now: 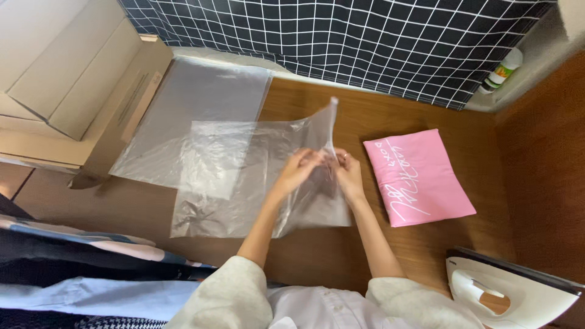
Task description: The person irons a pink t-shirt on a wooden table, folds it, places it into a clear plastic bag, and puts the bag into a cardboard box. They then retrieve a blue and white striped shirt from a clothing rack, lay it on the table, and smooth it out.
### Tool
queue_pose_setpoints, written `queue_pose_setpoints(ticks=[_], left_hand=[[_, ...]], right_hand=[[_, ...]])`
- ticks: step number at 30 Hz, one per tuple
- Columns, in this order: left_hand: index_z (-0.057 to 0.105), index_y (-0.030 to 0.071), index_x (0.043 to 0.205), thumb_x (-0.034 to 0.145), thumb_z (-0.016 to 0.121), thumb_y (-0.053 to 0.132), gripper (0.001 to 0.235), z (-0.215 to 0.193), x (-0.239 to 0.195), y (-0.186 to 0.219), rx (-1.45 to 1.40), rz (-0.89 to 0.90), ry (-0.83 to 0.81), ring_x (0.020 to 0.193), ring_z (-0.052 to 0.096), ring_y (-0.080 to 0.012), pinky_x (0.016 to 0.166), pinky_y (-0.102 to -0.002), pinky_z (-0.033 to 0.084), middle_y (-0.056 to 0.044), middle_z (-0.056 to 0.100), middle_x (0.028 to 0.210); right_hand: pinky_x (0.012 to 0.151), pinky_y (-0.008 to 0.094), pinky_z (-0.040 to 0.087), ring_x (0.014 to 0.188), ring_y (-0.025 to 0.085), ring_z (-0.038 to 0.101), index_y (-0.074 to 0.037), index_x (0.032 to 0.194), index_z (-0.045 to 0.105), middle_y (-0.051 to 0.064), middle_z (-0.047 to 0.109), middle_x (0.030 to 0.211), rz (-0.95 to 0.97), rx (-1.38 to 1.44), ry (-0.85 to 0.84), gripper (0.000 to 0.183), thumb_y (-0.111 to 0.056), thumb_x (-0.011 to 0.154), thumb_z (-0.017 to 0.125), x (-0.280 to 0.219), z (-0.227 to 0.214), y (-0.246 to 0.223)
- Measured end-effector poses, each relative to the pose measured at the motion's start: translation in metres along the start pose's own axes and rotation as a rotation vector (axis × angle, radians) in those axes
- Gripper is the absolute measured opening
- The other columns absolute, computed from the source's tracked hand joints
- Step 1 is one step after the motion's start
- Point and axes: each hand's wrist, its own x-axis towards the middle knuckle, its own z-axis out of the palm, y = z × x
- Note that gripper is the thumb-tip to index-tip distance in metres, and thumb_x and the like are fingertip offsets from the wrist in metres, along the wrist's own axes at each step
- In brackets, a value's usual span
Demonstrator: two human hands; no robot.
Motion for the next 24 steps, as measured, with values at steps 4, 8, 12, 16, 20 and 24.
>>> queue_pose_setpoints(ticks=[4, 8, 12, 16, 20, 24], left_hand=[[0.044, 0.005, 0.121, 0.084, 0.056, 0.036, 0.049, -0.015, 0.012, 0.009, -0.062, 0.175, 0.177, 0.100, 0.057, -0.0315, 0.084, -0.042, 0.047, -0.021, 0.041, 0.122], [0.023, 0.012, 0.137, 0.088, 0.055, 0.022, 0.060, -0.035, 0.016, 0.024, -0.113, 0.534, 0.315, 0.100, 0.048, -0.0272, 0.077, -0.031, 0.050, -0.020, 0.029, 0.133], [0.054, 0.011, 0.115, 0.089, 0.053, 0.015, 0.027, -0.051, 0.039, 0.010, -0.140, 0.660, 0.253, 0.079, 0.061, -0.0156, 0.068, -0.026, 0.054, -0.008, 0.055, 0.098], [0.046, 0.006, 0.123, 0.094, 0.037, 0.009, 0.031, -0.048, 0.039, 0.005, -0.247, 0.670, 0.139, 0.094, 0.059, -0.0261, 0.082, -0.035, 0.049, -0.016, 0.053, 0.105], [0.054, 0.006, 0.106, 0.089, 0.048, 0.010, 0.019, -0.038, 0.031, 0.009, -0.361, 0.495, 0.183, 0.084, 0.062, -0.0297, 0.072, -0.035, 0.052, -0.010, 0.056, 0.093], [0.061, 0.004, 0.084, 0.080, 0.064, 0.009, 0.007, -0.038, 0.008, 0.033, -0.241, 0.500, 0.255, 0.066, 0.066, -0.0195, 0.052, -0.027, 0.057, -0.007, 0.060, 0.082]], right_hand=[[0.056, 0.020, 0.044, 0.061, 0.009, 0.055, -0.013, 0.079, 0.066, 0.002, 0.063, 0.067, -0.020, -0.039, -0.026, 0.017, -0.002, 0.069, 0.055, 0.000, -0.009, 0.018], [0.053, 0.022, 0.039, 0.056, 0.011, 0.050, -0.012, 0.067, 0.062, 0.001, 0.057, 0.057, -0.065, -0.146, -0.052, 0.010, -0.004, 0.066, 0.055, 0.008, -0.012, 0.040], [0.061, 0.029, 0.043, 0.065, 0.016, 0.057, -0.016, 0.071, 0.062, 0.002, 0.063, 0.067, -0.012, -0.297, -0.011, 0.008, -0.011, 0.068, 0.056, 0.027, -0.019, 0.079], [0.071, 0.035, 0.045, 0.079, 0.022, 0.061, -0.014, 0.083, 0.060, 0.007, 0.065, 0.080, -0.007, -0.271, 0.041, 0.014, -0.013, 0.070, 0.056, 0.018, -0.011, 0.032], [0.080, 0.042, 0.043, 0.096, 0.034, 0.056, -0.013, 0.110, 0.055, 0.016, 0.060, 0.102, -0.293, -0.266, -0.067, 0.036, -0.023, 0.077, 0.064, 0.001, 0.005, -0.038], [0.082, 0.040, 0.043, 0.094, 0.031, 0.056, -0.014, 0.105, 0.062, 0.007, 0.059, 0.098, -0.699, -0.422, -0.069, 0.024, -0.021, 0.082, 0.061, 0.023, 0.017, -0.050]])
